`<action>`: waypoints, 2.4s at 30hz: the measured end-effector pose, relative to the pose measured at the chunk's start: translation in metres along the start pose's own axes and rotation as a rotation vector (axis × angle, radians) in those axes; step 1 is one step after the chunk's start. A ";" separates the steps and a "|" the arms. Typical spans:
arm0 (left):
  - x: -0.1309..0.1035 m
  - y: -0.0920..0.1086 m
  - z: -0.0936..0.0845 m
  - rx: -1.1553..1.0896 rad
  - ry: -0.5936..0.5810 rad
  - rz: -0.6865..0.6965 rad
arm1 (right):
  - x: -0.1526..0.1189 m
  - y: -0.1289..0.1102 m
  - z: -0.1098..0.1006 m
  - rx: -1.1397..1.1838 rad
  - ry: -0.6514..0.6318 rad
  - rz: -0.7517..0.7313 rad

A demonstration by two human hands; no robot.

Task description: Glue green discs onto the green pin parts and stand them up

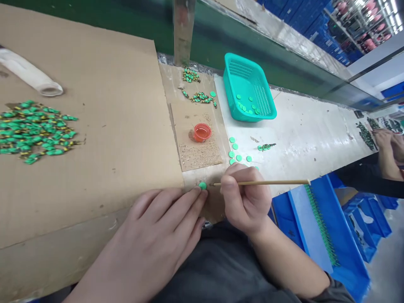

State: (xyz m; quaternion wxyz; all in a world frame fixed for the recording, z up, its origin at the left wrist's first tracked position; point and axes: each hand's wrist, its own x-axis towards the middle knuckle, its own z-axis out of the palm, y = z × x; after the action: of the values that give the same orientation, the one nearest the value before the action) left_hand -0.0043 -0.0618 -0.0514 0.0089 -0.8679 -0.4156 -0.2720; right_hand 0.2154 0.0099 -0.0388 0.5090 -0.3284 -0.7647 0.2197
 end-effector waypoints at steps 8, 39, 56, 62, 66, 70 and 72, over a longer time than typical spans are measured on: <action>0.002 0.001 0.000 0.024 -0.015 0.007 | -0.005 0.002 0.002 -0.062 -0.067 -0.016; -0.001 0.003 0.000 0.008 -0.028 -0.040 | -0.005 0.004 0.004 -0.074 -0.091 -0.010; 0.003 0.001 -0.002 0.044 -0.023 -0.009 | -0.010 -0.007 -0.020 -0.056 -0.080 0.105; 0.000 -0.001 -0.004 0.013 -0.019 0.005 | -0.014 0.002 -0.019 -0.077 -0.188 0.056; 0.001 0.000 -0.006 0.025 -0.025 -0.003 | -0.016 0.008 -0.017 -0.056 -0.245 0.056; 0.003 -0.001 -0.007 -0.001 -0.004 -0.001 | -0.015 0.010 -0.016 -0.071 -0.335 0.047; 0.005 -0.003 -0.006 -0.013 0.016 -0.007 | -0.014 0.012 -0.016 -0.078 -0.367 0.044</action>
State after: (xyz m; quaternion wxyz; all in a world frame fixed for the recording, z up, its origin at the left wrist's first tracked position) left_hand -0.0071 -0.0581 -0.0446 0.0055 -0.8644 -0.4166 -0.2815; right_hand 0.2373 0.0086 -0.0494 0.3429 -0.3187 -0.8453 0.2574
